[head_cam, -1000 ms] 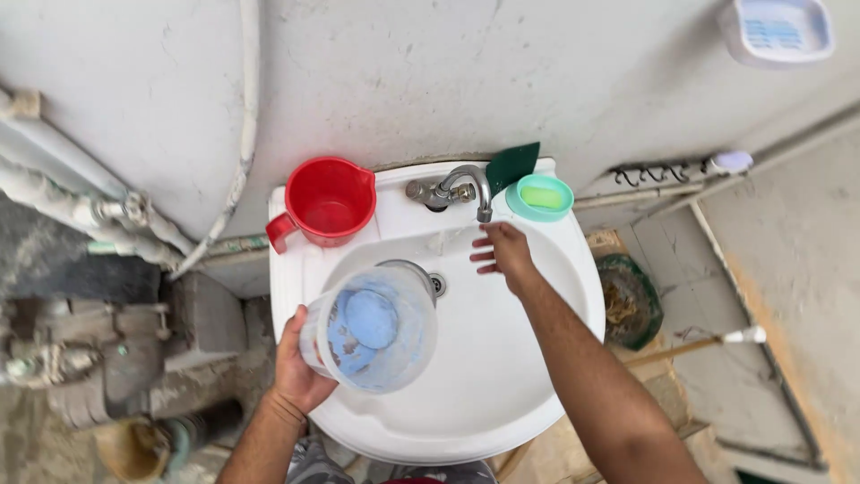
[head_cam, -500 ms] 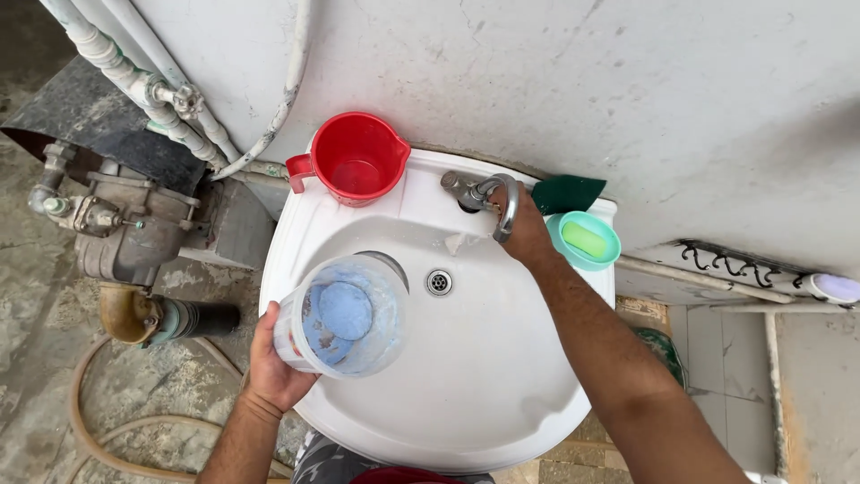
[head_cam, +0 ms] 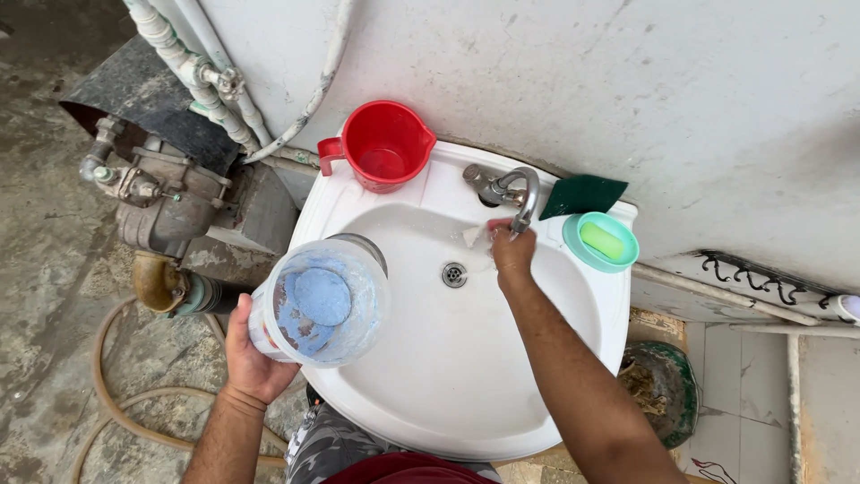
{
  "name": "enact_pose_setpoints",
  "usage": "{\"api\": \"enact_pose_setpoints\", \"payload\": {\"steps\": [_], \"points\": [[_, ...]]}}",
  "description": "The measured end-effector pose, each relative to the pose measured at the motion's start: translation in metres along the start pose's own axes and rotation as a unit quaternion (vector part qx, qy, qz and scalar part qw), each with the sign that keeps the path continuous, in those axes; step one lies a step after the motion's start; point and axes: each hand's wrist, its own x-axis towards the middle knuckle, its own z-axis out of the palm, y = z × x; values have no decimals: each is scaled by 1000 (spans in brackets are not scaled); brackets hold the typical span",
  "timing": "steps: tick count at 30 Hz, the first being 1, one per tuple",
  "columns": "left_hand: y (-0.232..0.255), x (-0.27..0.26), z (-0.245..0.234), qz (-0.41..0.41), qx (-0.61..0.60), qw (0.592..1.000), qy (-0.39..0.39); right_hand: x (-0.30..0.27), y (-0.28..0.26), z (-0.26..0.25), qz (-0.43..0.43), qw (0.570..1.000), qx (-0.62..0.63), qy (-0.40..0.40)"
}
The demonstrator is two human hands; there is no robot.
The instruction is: Cleaning a sink with detergent and a sponge.
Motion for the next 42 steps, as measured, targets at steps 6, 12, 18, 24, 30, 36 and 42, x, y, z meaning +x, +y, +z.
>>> {"api": "enact_pose_setpoints", "payload": {"steps": [6, 12, 18, 24, 30, 36, 42], "points": [[24, -2, -20, -2, 15, 1000, -8, -12, -16, -2, 278, 888, 306, -204], [40, 10, -34, -55, 35, 997, -43, -33, -60, -7, 260, 903, 203, -275], [43, 40, -45, -114, 42, 987, -104, -82, -97, 1, 157, 956, -153, -194], [42, 66, -54, -132, 69, 978, -145, -186, -199, 15, -86, 983, -114, -119], [67, 46, -13, -83, 134, 968, -198, -224, -240, 69, -279, 897, -275, -206], [80, 43, -13, -116, 194, 953, -200, -218, -206, 112, -359, 773, -451, -266], [85, 37, -13, -147, 270, 936, -173, -222, -200, 119, -358, 730, -484, -324]]}}
